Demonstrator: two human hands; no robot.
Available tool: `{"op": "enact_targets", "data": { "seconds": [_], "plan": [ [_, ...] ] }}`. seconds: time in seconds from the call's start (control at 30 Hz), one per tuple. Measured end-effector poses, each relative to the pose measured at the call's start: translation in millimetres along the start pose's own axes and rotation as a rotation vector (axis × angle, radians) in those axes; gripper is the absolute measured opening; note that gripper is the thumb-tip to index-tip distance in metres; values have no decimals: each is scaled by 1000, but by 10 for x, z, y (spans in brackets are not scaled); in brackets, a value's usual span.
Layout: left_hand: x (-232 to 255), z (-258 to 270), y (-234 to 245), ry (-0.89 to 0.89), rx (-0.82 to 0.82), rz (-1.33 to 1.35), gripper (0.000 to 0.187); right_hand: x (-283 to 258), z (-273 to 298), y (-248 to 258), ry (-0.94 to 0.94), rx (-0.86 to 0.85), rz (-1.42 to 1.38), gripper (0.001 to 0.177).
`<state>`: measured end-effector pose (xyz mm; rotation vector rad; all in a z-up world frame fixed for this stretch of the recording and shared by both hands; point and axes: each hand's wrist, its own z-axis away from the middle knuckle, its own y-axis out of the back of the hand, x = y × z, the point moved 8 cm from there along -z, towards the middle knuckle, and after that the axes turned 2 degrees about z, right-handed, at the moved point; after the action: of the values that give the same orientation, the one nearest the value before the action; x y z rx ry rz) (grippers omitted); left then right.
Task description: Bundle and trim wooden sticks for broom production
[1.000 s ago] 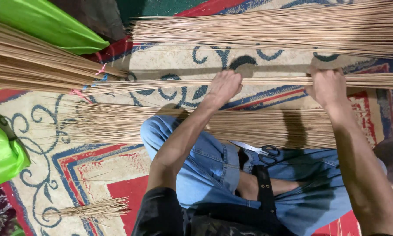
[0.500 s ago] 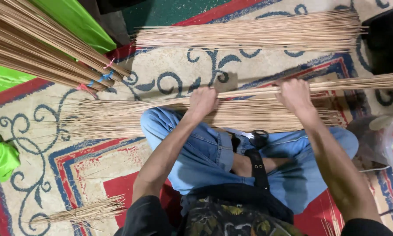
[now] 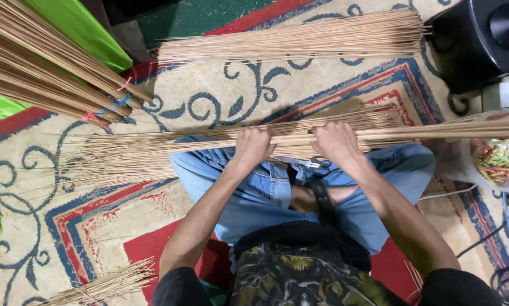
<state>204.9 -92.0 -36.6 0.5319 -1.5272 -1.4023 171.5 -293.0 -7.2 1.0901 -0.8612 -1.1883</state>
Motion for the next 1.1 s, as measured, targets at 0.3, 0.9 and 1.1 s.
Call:
{"op": "enact_targets", "data": {
  "seconds": [0.3, 0.9, 1.1],
  "plan": [
    [361, 440, -118, -99, -81, 37, 22, -173, 590, 9, -124, -184, -23, 35],
    [277, 898, 436, -108, -94, 74, 15, -780, 844, 23, -55, -129, -184, 37],
    [-266, 1173, 415, 26, -69, -103, 14, -515, 503, -465, -13, -122, -75, 29]
  ]
}}
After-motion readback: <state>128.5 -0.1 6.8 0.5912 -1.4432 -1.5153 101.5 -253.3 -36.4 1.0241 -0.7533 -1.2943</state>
